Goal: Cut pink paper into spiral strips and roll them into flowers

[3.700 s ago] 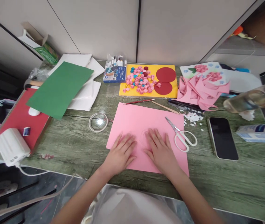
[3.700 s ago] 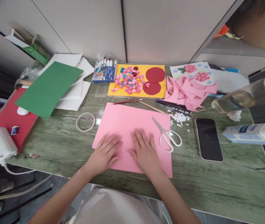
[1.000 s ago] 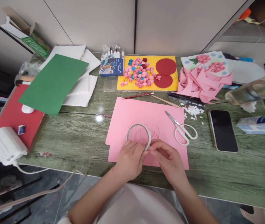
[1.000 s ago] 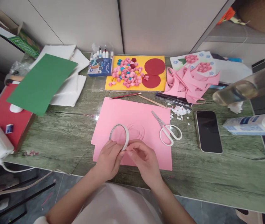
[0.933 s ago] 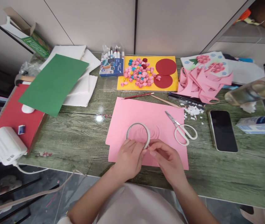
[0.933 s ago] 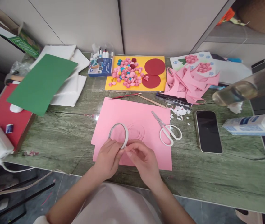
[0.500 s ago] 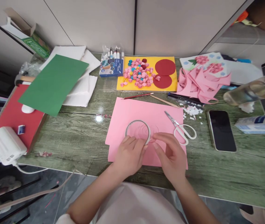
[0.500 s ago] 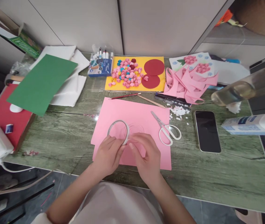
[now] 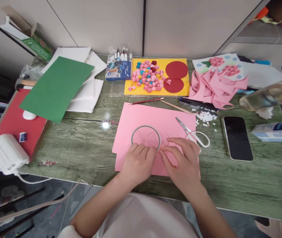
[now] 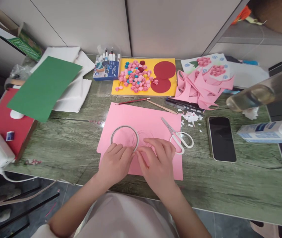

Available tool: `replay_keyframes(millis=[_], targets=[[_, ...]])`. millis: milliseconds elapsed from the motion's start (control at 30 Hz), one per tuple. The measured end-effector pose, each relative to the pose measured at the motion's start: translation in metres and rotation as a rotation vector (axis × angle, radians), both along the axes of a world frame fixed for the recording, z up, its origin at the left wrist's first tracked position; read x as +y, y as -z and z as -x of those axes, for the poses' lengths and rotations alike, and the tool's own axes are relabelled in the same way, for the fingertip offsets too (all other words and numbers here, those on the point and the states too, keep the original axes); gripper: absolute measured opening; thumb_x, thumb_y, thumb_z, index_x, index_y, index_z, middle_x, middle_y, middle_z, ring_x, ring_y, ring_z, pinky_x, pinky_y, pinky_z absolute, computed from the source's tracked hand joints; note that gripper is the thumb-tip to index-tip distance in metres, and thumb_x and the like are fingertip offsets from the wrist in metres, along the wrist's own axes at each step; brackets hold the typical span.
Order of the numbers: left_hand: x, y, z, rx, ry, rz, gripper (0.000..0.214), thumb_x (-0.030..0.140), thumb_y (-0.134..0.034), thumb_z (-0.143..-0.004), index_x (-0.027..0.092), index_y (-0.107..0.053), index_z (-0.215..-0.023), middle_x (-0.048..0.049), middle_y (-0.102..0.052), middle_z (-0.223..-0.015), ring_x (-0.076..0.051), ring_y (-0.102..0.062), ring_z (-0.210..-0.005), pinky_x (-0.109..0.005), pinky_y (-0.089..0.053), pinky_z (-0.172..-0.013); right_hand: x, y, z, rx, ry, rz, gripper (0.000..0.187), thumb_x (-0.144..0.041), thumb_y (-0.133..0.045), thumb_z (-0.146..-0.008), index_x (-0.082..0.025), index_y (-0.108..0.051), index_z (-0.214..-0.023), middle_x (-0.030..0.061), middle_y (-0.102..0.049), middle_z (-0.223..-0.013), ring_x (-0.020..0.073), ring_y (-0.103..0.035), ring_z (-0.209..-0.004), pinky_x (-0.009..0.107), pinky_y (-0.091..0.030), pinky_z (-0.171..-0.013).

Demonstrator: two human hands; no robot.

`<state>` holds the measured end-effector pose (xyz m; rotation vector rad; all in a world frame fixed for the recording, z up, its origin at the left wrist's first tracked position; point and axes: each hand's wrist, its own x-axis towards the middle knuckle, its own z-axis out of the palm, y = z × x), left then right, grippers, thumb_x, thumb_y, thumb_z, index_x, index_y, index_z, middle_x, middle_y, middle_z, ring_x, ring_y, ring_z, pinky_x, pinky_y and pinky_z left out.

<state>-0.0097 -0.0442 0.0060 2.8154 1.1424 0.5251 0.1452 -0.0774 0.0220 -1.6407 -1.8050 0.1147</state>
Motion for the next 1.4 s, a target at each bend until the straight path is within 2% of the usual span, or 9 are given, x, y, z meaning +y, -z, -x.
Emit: replay_keyframes(millis=[300, 500, 700, 800, 933, 1033, 1133, 1267, 1400], targets=[[0.002, 0.001, 0.002, -0.089, 0.077, -0.054, 0.008, 0.016, -0.052, -0.084, 0.016, -0.054, -0.077, 0.0002, -0.051, -0.056, -0.016, -0.042, -0.057, -0.031, -0.027, -0.057, 0.000, 0.000, 0.002, 0.068, -0.048, 0.120, 0.008, -0.012, -0.060, -0.077, -0.019, -0.057, -0.076, 0.0083, -0.060, -0.104, 0.0250, -0.052, -0.097, 0.043, -0.038, -0.085], [-0.005, -0.008, 0.005, -0.206, 0.154, -0.058, 0.012, 0.016, -0.044, -0.086, 0.016, -0.056, -0.086, 0.0019, -0.049, -0.053, -0.014, -0.039, -0.053, -0.030, -0.028, -0.056, 0.006, 0.014, -0.023, 0.351, 0.136, 0.209, 0.005, -0.018, -0.062, -0.078, -0.022, -0.062, -0.077, 0.0060, -0.056, -0.102, 0.0238, -0.052, -0.102, 0.043, -0.038, -0.089], [0.036, 0.007, 0.039, 0.014, -0.223, -0.031, 0.016, 0.016, -0.043, -0.088, 0.014, -0.057, -0.080, -0.0062, -0.054, -0.063, -0.021, -0.047, -0.065, -0.034, -0.029, -0.061, 0.003, 0.021, -0.046, 1.241, 0.106, 0.392, 0.009, -0.027, -0.060, -0.081, -0.027, -0.067, -0.085, 0.0035, -0.055, -0.105, 0.0185, -0.055, -0.095, 0.034, -0.046, -0.079], [0.059, 0.020, 0.062, 0.188, -0.506, -0.029, 0.020, 0.026, -0.042, -0.091, 0.015, -0.058, -0.085, -0.0084, -0.058, -0.075, -0.025, -0.051, -0.076, -0.036, -0.032, -0.066, -0.001, 0.022, -0.044, 1.296, 0.018, 0.452, 0.016, -0.029, -0.054, -0.084, -0.028, -0.068, -0.093, 0.0054, -0.057, -0.106, 0.0197, -0.057, -0.091, 0.035, -0.049, -0.073], [0.058, 0.020, 0.068, 0.100, -0.614, 0.106, 0.034, 0.030, -0.045, -0.090, 0.011, -0.051, -0.118, -0.0167, -0.057, -0.108, -0.031, -0.051, -0.098, -0.043, -0.037, -0.077, -0.010, 0.027, -0.039, 1.187, -0.083, 0.431, 0.024, -0.026, -0.047, -0.089, -0.030, -0.065, -0.105, 0.0066, -0.059, -0.103, 0.0205, -0.059, -0.087, 0.038, -0.050, -0.072], [0.036, 0.006, 0.046, -0.245, -0.457, 0.376, 0.031, 0.029, -0.049, -0.088, 0.015, -0.053, -0.115, -0.0141, -0.055, -0.115, -0.027, -0.048, -0.109, -0.043, -0.037, -0.091, -0.020, 0.028, -0.032, 1.099, -0.123, 0.429, 0.027, -0.025, -0.048, -0.089, -0.030, -0.063, -0.111, 0.0075, -0.057, -0.106, 0.0205, -0.059, -0.087, 0.039, -0.051, -0.074], [0.010, -0.002, 0.018, -0.618, -0.176, 1.138, 0.020, 0.034, -0.049, -0.088, 0.020, -0.061, -0.096, -0.0060, -0.063, -0.096, -0.019, -0.057, -0.091, -0.034, -0.044, -0.081, -0.030, 0.024, -0.021, 1.004, -0.189, 0.457, 0.029, -0.023, -0.050, -0.089, -0.028, -0.062, -0.114, 0.0085, -0.054, -0.108, 0.0208, -0.057, -0.093, 0.038, -0.051, -0.079], [-0.008, 0.008, -0.004, -1.042, -0.305, 1.804, 0.025, 0.042, -0.059, -0.080, 0.017, -0.060, -0.077, -0.0019, -0.059, -0.071, -0.013, -0.055, -0.068, -0.026, -0.041, -0.065, -0.041, 0.020, -0.012, 0.840, -0.249, 0.479, 0.036, -0.014, -0.050, -0.088, -0.030, -0.060, -0.119, 0.0082, -0.052, -0.108, 0.0207, -0.053, -0.106, 0.036, -0.051, -0.085], [-0.012, 0.018, -0.004, -1.207, -0.485, 1.980, 0.029, 0.040, -0.070, -0.071, 0.015, -0.056, -0.064, 0.0001, -0.053, -0.063, -0.008, -0.048, -0.060, -0.023, -0.037, -0.061, -0.047, 0.024, -0.013, 0.640, -0.239, 0.460, 0.042, -0.010, -0.050, -0.087, -0.031, -0.057, -0.123, 0.0089, -0.050, -0.113, 0.0210, -0.053, -0.107, 0.036, -0.052, -0.083]])
